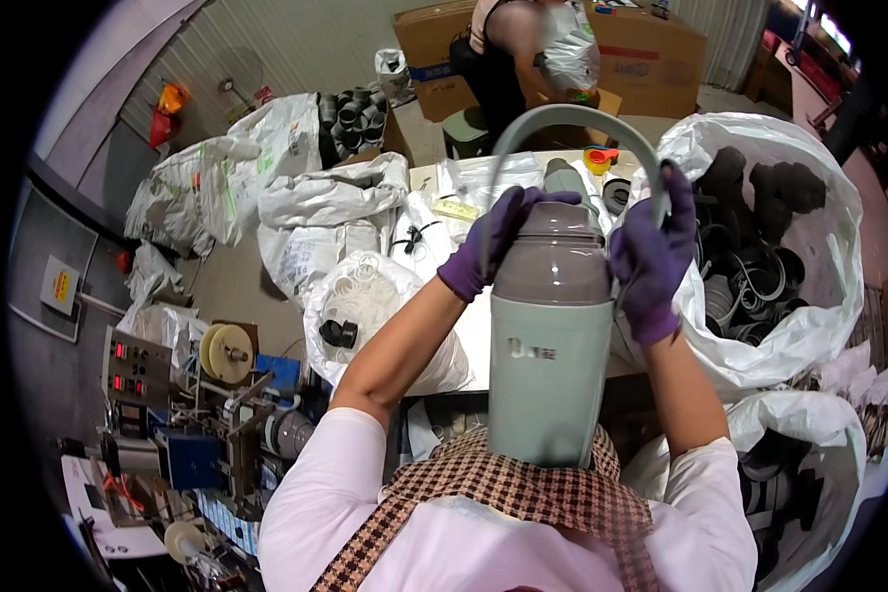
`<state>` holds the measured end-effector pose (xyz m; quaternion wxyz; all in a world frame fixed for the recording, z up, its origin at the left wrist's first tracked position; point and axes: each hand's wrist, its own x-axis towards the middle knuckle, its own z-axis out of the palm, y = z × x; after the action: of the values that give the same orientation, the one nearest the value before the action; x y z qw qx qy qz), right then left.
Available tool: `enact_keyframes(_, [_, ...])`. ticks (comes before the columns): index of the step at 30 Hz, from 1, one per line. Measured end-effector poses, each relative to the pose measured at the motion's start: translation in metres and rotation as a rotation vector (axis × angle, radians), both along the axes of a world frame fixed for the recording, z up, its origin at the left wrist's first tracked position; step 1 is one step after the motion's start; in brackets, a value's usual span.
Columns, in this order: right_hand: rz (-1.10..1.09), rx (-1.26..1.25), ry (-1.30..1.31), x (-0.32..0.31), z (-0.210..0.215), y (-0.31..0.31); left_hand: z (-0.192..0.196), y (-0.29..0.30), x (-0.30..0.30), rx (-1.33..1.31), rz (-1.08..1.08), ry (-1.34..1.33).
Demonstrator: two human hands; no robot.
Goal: The person assembles light green electric kettles by attaching black lids and bases to the main bodies. They retrieve components from large white bags and a cardboard box, then place the assembled units onto a green machine for processing.
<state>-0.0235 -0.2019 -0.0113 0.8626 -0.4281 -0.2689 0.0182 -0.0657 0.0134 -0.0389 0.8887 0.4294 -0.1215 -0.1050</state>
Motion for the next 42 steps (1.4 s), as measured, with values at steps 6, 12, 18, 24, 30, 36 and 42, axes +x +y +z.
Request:
enact_keyframes(6, [0.076,-0.066,0.134,0.079,-0.056,-0.024,0.003,-0.031,0.025,0.382,0.125,-0.290])
enact_keyframes(12, [0.426,0.005,0.256,0.119,-0.080,-0.044,0.011,-0.053,0.042,0.036,0.267,-0.205])
enact_keyframes(18, [0.831,0.148,0.475,0.132,-0.067,-0.031,0.021,-0.054,0.046,0.400,0.446,-0.283])
enact_keyframes(24, [0.462,-0.196,0.391,0.123,-0.091,-0.011,0.061,-0.057,0.013,1.135,0.765,-0.750])
enact_keyframes(30, [0.155,-0.274,0.074,0.078,-0.088,-0.012,0.062,-0.070,-0.013,1.082,0.805,-1.294])
enact_keyframes(36, [-0.109,-0.271,-0.374,0.005,-0.048,-0.058,0.017,-0.059,0.021,0.488,0.400,-0.334])
enact_keyframes(42, [-0.696,-0.870,-0.538,-0.127,-0.044,-0.172,0.059,-0.083,0.057,1.032,-0.138,-0.249])
